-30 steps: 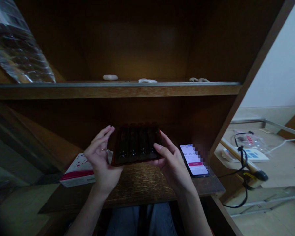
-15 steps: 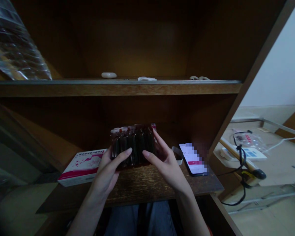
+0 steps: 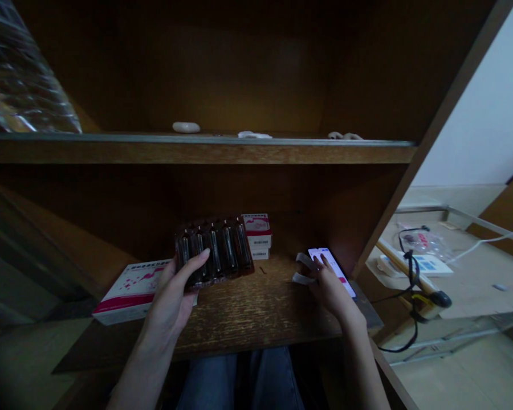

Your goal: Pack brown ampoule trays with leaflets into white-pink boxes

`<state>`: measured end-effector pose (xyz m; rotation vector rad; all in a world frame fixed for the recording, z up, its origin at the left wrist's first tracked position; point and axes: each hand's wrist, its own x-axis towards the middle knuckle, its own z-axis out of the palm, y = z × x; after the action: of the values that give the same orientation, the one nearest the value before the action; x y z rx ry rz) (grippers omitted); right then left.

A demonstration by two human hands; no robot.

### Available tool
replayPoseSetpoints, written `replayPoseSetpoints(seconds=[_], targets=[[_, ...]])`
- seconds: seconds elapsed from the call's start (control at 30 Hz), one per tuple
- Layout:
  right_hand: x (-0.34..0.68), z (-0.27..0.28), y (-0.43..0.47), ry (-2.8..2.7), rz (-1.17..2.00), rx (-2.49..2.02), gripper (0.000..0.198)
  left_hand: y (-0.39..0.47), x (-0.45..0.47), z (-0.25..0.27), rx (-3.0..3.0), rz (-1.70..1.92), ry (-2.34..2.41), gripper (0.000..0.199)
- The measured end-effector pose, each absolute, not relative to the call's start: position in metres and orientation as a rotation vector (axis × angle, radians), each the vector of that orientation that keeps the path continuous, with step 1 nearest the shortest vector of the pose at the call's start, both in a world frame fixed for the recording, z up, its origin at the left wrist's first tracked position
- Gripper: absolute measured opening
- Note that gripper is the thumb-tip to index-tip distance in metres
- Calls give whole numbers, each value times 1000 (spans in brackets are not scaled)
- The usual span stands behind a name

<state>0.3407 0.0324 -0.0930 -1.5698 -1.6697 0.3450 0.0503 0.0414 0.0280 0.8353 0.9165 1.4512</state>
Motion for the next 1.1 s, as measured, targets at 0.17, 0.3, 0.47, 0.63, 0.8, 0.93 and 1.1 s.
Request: replayPoseSetpoints(seconds=[0.17,0.3,0.47,0.63,0.8,0.93,1.1], targets=[[313,-65,28,-1532,453,-1369,14,39,51,26,915,1411,938,44],[287,-21,17,-1406,679,-1242,26,37,51,27,991,1399,959,45],[263,22,0,-1521,871,-1108,33,35,52,25,1053,1348,976,46],[249,37,5,-1785,741,-1102,32,32,52,24,1100,1325,984,47],[247,24,21,-1594,486,-1253,53,30,47,23,1188,1305,1058,53],[251,18,25,-1651,463,-1416,51,30,45,23,1182,1300,1070,54],[245,20,26,-1687,825,-1250,33,27,49,22,1158,1292,1017,53]])
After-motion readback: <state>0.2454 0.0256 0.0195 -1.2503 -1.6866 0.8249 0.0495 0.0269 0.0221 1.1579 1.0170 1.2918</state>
